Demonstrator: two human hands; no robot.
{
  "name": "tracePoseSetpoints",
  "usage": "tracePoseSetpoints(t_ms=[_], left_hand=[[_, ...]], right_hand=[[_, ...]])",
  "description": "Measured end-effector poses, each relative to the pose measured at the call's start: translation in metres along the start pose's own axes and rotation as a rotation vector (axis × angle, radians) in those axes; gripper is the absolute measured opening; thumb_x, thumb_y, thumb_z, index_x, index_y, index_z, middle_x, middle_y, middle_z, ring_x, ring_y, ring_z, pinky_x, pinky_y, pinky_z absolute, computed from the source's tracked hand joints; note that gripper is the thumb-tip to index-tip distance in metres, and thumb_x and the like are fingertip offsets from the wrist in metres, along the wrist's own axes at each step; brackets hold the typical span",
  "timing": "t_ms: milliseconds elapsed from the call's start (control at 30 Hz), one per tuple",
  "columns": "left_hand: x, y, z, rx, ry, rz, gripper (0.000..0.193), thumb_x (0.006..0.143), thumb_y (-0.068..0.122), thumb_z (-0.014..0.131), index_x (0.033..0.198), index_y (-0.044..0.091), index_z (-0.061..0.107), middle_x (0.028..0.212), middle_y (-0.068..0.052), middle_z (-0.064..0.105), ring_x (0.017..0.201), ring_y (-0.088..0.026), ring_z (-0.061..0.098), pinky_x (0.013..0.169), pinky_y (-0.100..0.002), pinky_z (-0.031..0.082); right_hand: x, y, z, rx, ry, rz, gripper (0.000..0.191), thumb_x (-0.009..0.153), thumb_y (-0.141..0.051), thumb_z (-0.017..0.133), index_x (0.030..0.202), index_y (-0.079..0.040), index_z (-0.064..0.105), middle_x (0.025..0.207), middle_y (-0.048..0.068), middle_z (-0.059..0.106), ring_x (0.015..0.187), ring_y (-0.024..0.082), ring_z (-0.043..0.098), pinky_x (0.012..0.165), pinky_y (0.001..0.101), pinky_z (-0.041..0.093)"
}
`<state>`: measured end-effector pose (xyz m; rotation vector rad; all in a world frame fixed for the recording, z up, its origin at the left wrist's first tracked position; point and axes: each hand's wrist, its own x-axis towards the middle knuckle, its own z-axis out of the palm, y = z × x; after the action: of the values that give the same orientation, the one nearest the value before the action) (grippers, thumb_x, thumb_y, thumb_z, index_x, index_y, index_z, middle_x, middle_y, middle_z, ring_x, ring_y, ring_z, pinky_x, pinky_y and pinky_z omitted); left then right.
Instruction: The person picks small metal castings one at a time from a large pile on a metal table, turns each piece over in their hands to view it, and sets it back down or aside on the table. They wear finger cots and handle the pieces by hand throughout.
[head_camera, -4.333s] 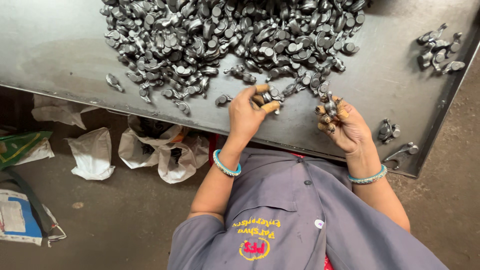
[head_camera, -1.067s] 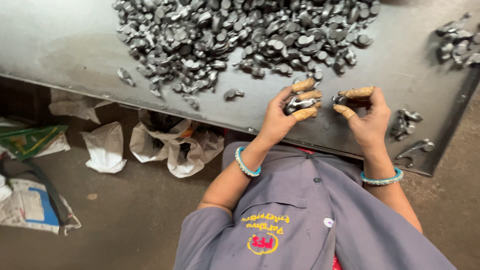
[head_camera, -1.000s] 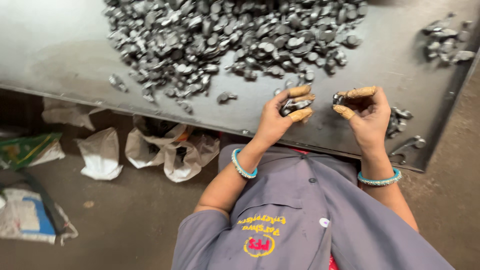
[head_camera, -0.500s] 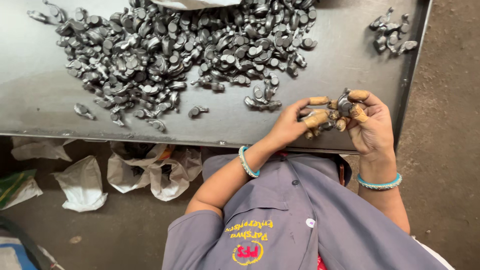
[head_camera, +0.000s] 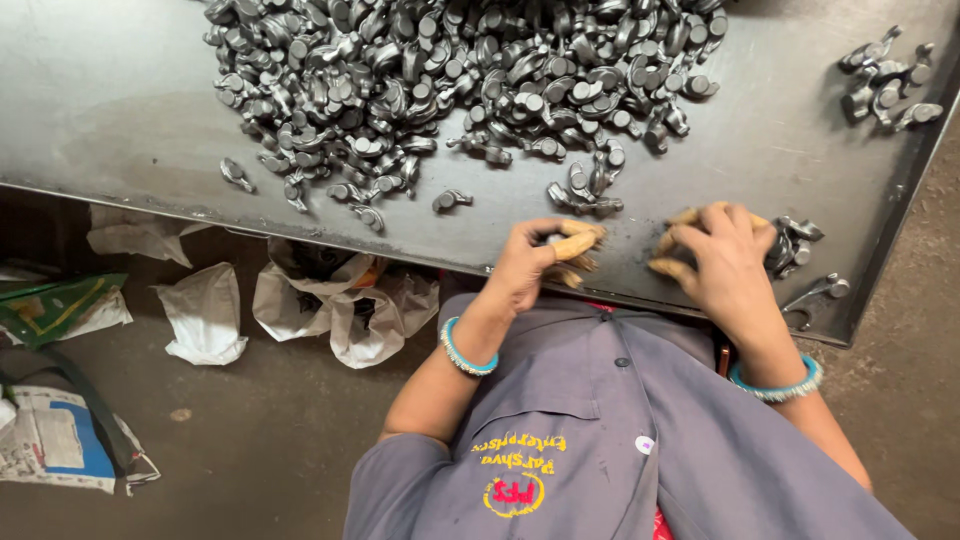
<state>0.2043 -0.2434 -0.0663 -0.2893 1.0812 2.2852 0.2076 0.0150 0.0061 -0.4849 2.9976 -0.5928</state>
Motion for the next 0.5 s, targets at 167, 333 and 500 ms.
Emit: tracePoseSetpoints(t_ms=[167,333,500], left_hand=[[-0.009,0.027,-0.019,0.123,0.125,0.152,0.041,0.089,0.0,0.076,0.129,0.0,0.069,0.101,-0.006,0.073,0.08,-0.012,0.072,0.06,-0.026,0.061],[-0.005,0.035,-0.023,0.151,0.194,0.161,0.045,0.087,-0.005,0.073,0.132,0.001,0.068,0.103,-0.006,0.073,0.081,-0.012,0.072,0.059,-0.026,0.062],[0.0,0.023,-0.016,0.132,0.209,0.221,0.05,0.085,-0.007,0.071,0.134,-0.002,0.064,0.102,-0.007,0.073,0.081,-0.014,0.073,0.059,-0.027,0.062]], right_hand=[[-0.042,0.038,-0.006,-0.173,-0.027,0.083,0.02,0.077,-0.02,0.082,0.095,-0.02,0.076,0.111,-0.002,0.065,0.12,0.023,0.056,0.106,0.0495,0.027],[-0.053,0.06,-0.017,-0.285,0.055,0.167,0.013,0.089,-0.019,0.083,0.099,-0.021,0.075,0.109,-0.001,0.063,0.118,0.023,0.053,0.112,0.0464,0.029],[-0.021,0.016,-0.018,-0.078,0.135,0.119,0.02,0.085,-0.01,0.083,0.103,-0.018,0.076,0.117,0.001,0.068,0.12,0.026,0.055,0.113,0.0479,0.035]])
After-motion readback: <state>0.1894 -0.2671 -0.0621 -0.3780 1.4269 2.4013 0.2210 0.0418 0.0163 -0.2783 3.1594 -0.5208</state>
